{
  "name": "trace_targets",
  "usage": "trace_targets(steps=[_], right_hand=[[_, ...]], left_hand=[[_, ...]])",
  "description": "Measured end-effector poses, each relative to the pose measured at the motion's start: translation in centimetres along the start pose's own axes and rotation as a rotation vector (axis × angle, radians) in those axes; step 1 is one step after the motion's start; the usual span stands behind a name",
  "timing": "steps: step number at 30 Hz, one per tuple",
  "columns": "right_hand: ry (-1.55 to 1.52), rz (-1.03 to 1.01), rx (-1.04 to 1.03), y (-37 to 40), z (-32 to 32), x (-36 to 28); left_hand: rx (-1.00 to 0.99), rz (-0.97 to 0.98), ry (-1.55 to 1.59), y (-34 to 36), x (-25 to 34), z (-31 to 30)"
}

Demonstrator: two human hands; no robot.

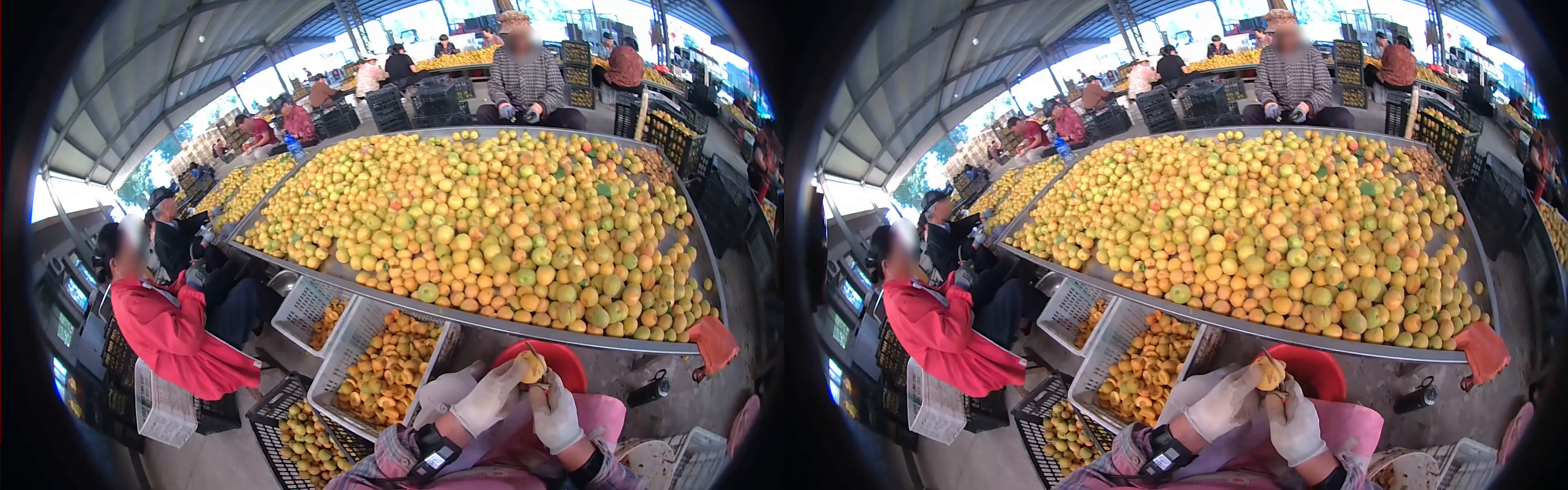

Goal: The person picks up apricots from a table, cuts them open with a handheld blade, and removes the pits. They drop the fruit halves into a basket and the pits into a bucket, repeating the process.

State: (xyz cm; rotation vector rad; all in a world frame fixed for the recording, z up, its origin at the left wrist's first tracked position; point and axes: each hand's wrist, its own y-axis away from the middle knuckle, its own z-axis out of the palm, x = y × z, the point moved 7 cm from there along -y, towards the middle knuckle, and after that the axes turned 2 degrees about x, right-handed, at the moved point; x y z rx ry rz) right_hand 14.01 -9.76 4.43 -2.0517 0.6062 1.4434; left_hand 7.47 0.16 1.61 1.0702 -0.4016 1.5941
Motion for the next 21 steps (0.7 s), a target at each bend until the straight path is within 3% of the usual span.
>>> trace_targets(steps=[1, 3, 5, 6, 7, 10, 13, 15, 18, 19, 21], right_hand=[[0.102, -0.11, 0.054, 0.0, -0.5, 0.1], [0.215, -0.137, 0.091, 0.2, -0.6, 1.1], [0.194, -0.181, 0.132, 0.0, -0.7, 0.7], [0.202, -0.14, 0.122, -0.1, -0.8, 0.3], [0.205, -0.107, 0.107, 0.0, -0.9, 0.1], [0.113, -0.125, 0.063, -0.1, -1.0, 0.5], [0.334, -0.059, -0.034, -0.5, -2.1, -2.1], [0.325, -0.082, -0.04, -0.5, -2.2, -2.0], [0.301, -0.125, -0.055, -0.5, -2.3, -2.1], [0.283, -0.143, -0.059, -0.5, -2.3, -2.2], [0.285, -0.16, -0.015, -0.4, -2.3, -2.7]], left_hand=[[-0.015, -0.02, 0.008, 0.0, -0.2, 0.5], [0.075, 0.024, 0.035, 1.3, 2.1, 2.3], [0.002, 0.119, 0.154, 0.0, 0.2, 0.9], [0.028, 0.075, 0.208, 0.0, 0.1, 1.1], [-0.042, 0.246, -0.015, 0.0, 1.8, 2.2], [-0.11, 0.159, 0.156, 0.2, 2.7, 3.4], [-0.071, 0.215, 0.061, 0.6, 3.8, 2.7], [-0.014, 0.225, -0.312, 1.0, 5.1, 3.1], [-0.047, 0.194, -0.389, 1.0, 5.5, 3.1], [-0.046, 0.195, -0.387, 0.9, 5.2, 3.2], [-0.113, 0.218, -0.004, 0.8, 4.3, 3.8]])
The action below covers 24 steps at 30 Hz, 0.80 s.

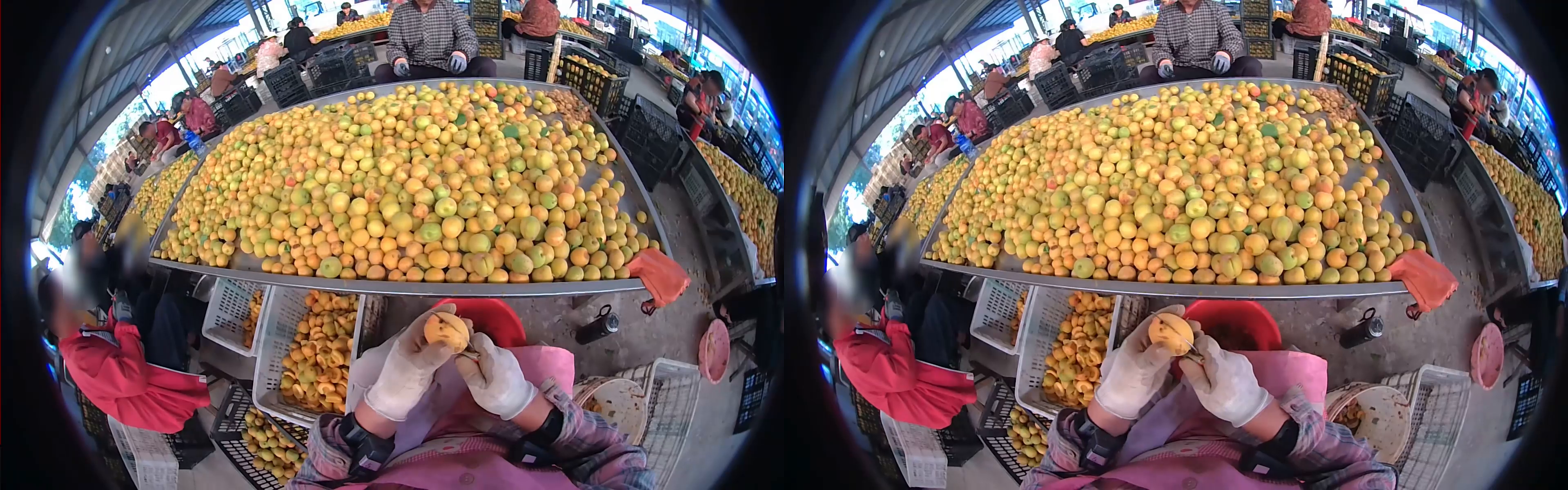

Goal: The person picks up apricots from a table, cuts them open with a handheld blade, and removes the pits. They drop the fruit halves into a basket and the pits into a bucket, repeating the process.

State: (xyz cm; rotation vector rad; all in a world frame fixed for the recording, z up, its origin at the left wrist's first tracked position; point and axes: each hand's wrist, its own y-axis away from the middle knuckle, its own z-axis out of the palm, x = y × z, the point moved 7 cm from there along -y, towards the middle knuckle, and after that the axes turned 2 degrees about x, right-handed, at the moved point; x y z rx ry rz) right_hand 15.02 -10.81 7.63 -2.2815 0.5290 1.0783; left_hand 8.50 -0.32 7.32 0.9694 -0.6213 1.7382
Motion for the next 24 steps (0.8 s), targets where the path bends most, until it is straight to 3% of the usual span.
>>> trace_targets(steps=[3, 5, 9, 11, 14, 19, 22, 24], right_hand=[[-0.035, 0.0, 0.047, 0.1, -0.4, -0.5], [-0.073, 0.014, 0.042, 0.3, -0.4, -0.1], [-0.098, -0.145, 0.031, 0.8, -0.7, -0.4], [-0.105, -0.185, 0.058, 0.9, -1.1, -0.8], [-0.054, -0.173, -0.084, 1.1, -0.5, -1.2], [-0.21, -0.154, 0.024, 1.1, -1.7, -2.7], [-0.231, -0.115, 0.05, 1.0, -2.0, -2.5], [-0.209, -0.11, 0.022, 1.2, -1.8, -2.4]], left_hand=[[0.063, -0.062, 0.208, 0.8, -0.9, 0.9], [0.02, -0.049, 0.134, 0.8, -0.4, 0.9], [-0.039, -0.057, -0.035, 1.3, 0.4, 2.0], [-0.043, -0.063, 0.046, 1.4, 0.4, 2.3], [-0.07, -0.061, 0.083, 1.6, 0.4, 2.1], [-0.162, 0.028, 0.095, 1.8, 0.6, 2.7], [-0.159, 0.046, 0.062, 1.5, 1.0, 2.5], [0.014, -0.024, 0.046, 1.4, 0.9, 1.9]])
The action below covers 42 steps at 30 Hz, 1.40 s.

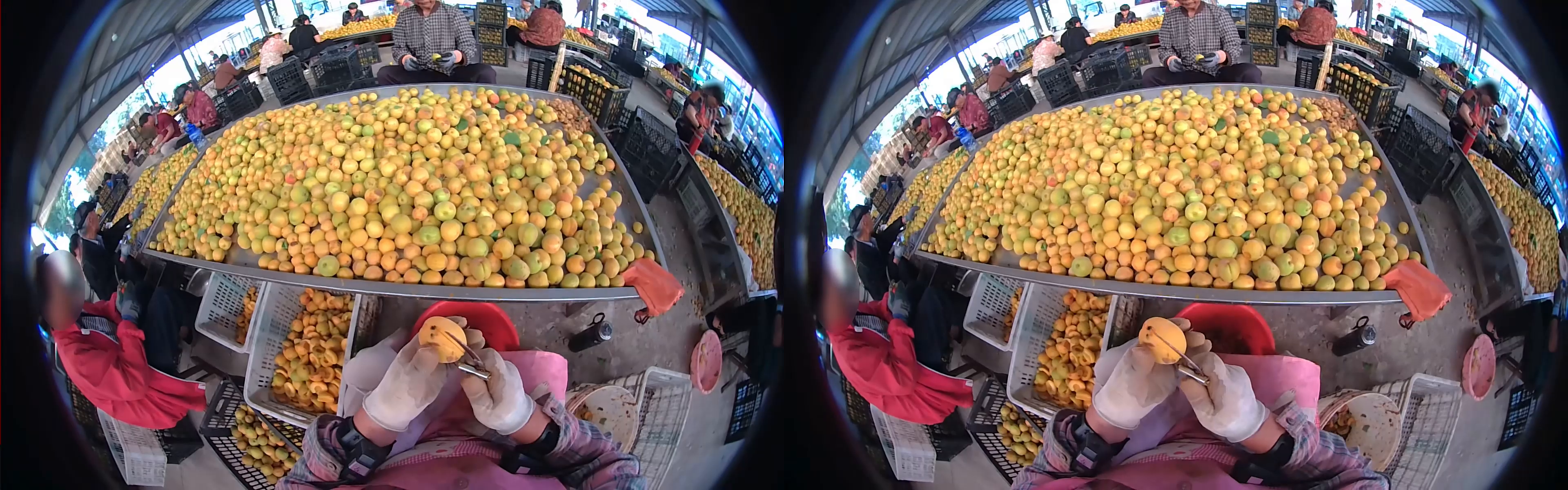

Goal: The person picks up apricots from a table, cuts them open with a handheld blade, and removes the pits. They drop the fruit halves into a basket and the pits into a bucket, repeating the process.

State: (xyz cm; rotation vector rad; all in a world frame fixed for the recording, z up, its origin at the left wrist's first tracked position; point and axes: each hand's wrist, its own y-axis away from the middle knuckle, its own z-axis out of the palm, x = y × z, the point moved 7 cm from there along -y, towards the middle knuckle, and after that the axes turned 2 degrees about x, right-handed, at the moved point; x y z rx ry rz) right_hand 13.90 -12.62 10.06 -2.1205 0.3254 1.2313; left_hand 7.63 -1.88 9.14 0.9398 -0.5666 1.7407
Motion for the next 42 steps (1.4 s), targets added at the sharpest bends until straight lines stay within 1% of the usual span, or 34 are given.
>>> trace_targets(steps=[1, 3, 6, 10, 12, 16, 18, 19, 21, 25, 27, 30, 31, 33, 34, 36, 37, 39, 40, 42], right_hand=[[0.001, 0.002, 0.0, 0.1, 0.2, 0.3], [0.063, -0.014, -0.004, 0.3, 0.8, 1.0], [0.101, -0.017, 0.026, -0.1, 0.7, 0.5], [0.15, -0.013, 0.012, -0.1, 0.7, 0.3], [0.11, -0.005, 0.013, 0.1, 0.7, 0.6], [0.11, 0.038, 0.019, 0.1, 0.5, 0.2], [0.167, 0.209, -0.108, 0.3, 0.8, 0.8], [0.168, 0.21, -0.109, 0.3, 0.8, 1.2], [0.146, 0.021, -0.052, 0.0, 0.7, 1.2], [0.189, 0.01, -0.125, -0.8, 0.1, 0.1], [0.178, 0.141, -0.223, -0.7, 0.3, 0.8], [0.206, 0.155, -0.256, -0.6, 0.3, 0.9], [0.206, 0.156, -0.257, -0.5, 0.4, 1.1], [0.27, 0.035, -0.2, -0.4, 0.5, 1.0], [0.271, 0.036, -0.2, -0.2, 0.7, 1.1], [0.208, -0.02, -0.115, -0.3, 0.5, 0.8], [0.207, -0.02, -0.115, -0.1, 0.8, 0.9], [0.202, -0.01, -0.007, 0.0, 0.7, 0.9], [0.201, -0.012, -0.006, 0.0, 0.9, 0.9], [0.26, 0.068, 0.049, 0.1, 0.9, 1.3]], left_hand=[[0.0, -0.001, 0.001, 0.0, -0.2, -0.1], [-0.008, -0.015, 0.156, 0.0, -0.7, -0.5], [-0.028, -0.038, 0.205, 0.0, -1.3, -0.9], [-0.036, -0.035, 0.215, 0.0, -1.4, -1.1], [-0.119, -0.015, 0.146, 0.1, -1.4, -1.0], [-0.124, 0.012, 0.112, 0.0, -1.4, -1.2], [-0.098, 0.025, -0.025, 0.1, -0.3, -0.9], [-0.097, 0.024, -0.025, 0.2, 0.3, -0.7], [-0.072, -0.01, -0.17, 0.3, 0.9, -0.7], [-0.057, -0.008, -0.225, 0.3, 0.8, -1.3], [-0.052, -0.029, -0.304, 0.2, 0.9, -1.4], [-0.02, -0.056, -0.375, 0.4, 1.6, -1.2], [-0.02, -0.056, -0.374, 0.4, 1.9, -1.0], [-0.079, -0.015, -0.678, 0.6, 2.5, -0.4], [-0.079, -0.016, -0.677, 0.7, 2.3, -0.4], [-0.023, -0.005, -0.632, 0.6, 1.8, -0.7], [-0.022, -0.006, -0.633, 0.5, 1.0, -0.8], [-0.013, 0.037, -0.175, 0.0, -0.3, -0.9], [-0.013, 0.038, -0.176, -0.1, -0.4, -0.5], [0.027, -0.035, 0.047, -0.1, -0.6, 0.1]])
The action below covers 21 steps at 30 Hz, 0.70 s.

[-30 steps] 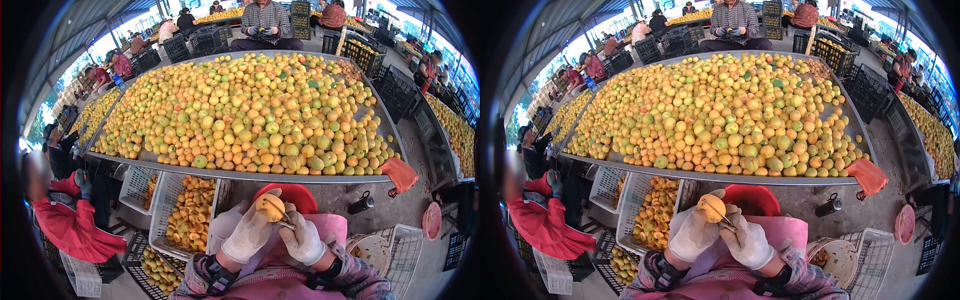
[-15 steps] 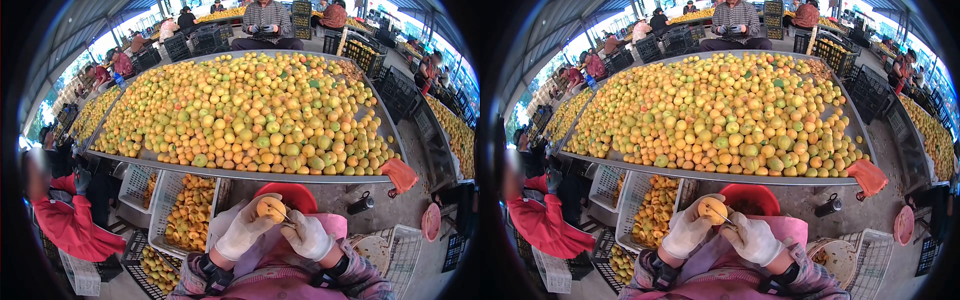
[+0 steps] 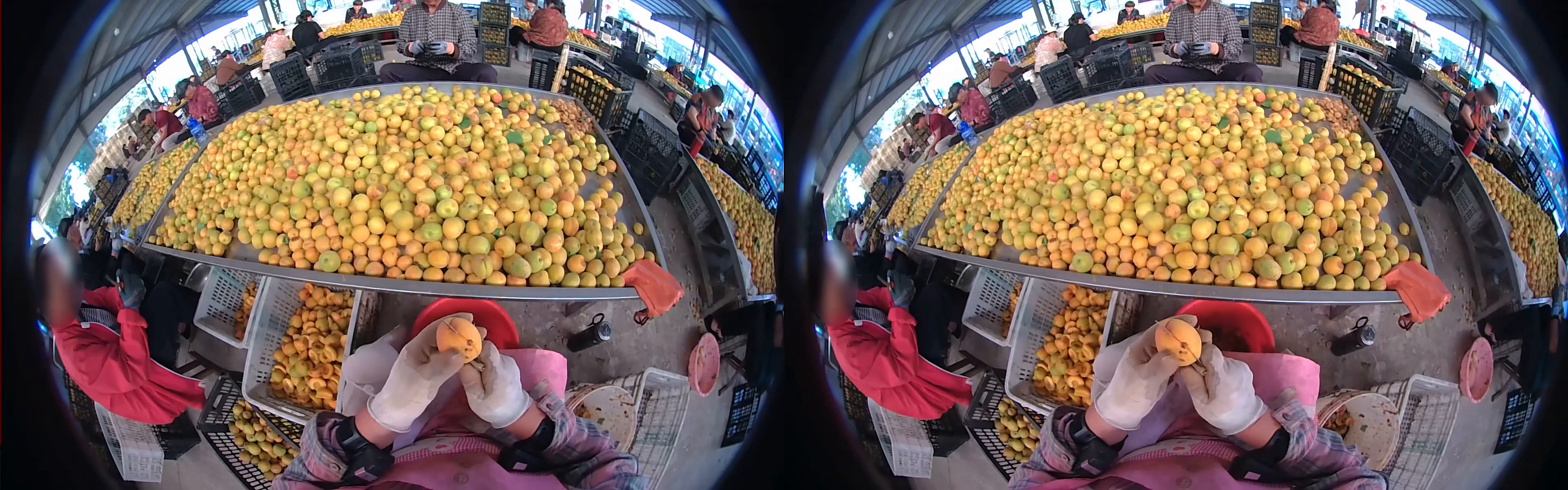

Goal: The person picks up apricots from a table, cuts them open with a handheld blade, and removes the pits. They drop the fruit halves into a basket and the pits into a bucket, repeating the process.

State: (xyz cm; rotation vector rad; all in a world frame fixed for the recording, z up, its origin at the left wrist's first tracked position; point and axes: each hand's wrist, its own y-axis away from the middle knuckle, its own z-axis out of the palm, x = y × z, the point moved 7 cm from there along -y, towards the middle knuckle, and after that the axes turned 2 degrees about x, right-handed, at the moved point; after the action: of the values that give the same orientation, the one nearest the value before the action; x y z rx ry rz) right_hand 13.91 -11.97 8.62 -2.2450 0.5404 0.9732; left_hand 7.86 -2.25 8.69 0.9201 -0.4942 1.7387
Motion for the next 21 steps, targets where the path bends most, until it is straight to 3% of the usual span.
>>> trace_targets(steps=[1, 3, 4, 6, 7, 10, 12, 16, 18, 19, 21], right_hand=[[0.0, -0.001, -0.001, 0.1, 0.1, 0.1], [0.028, -0.011, 0.026, 0.2, -0.1, 0.4], [0.029, -0.009, 0.026, 0.1, -0.2, 0.5], [0.007, -0.024, 0.001, -0.4, -0.3, 0.5], [0.009, -0.023, 0.002, -0.7, -0.5, 0.5], [-0.019, 0.024, -0.074, -1.0, -0.1, 0.9], [-0.055, -0.013, -0.012, -0.9, -0.3, 0.6], [-0.068, -0.027, 0.046, -0.8, -0.3, 0.6], [-0.129, -0.031, -0.094, -1.0, -0.2, 1.2], [-0.13, -0.029, -0.093, -1.2, -0.5, 1.5], [-0.088, -0.119, -0.174, -1.5, -0.2, 1.7]], left_hand=[[0.0, 0.001, 0.0, 0.0, 0.3, 0.1], [0.034, 0.158, -0.526, 0.1, 2.1, 0.2], [0.032, 0.156, -0.525, 0.1, 2.7, 0.5], [0.07, 0.177, -0.911, 0.0, 4.1, 1.0], [0.069, 0.177, -0.91, -0.2, 4.0, 0.7], [0.066, 0.13, -0.766, -0.8, 2.0, -1.1], [0.164, 0.165, -0.309, -0.8, 0.4, -1.6], [0.054, 0.169, 0.03, -0.7, 0.4, -0.3], [0.154, 0.149, -0.628, 0.1, 3.3, 0.3], [0.153, 0.148, -0.629, 0.0, 3.5, -0.1], [0.107, 0.359, -1.145, 0.0, 4.4, 0.3]])
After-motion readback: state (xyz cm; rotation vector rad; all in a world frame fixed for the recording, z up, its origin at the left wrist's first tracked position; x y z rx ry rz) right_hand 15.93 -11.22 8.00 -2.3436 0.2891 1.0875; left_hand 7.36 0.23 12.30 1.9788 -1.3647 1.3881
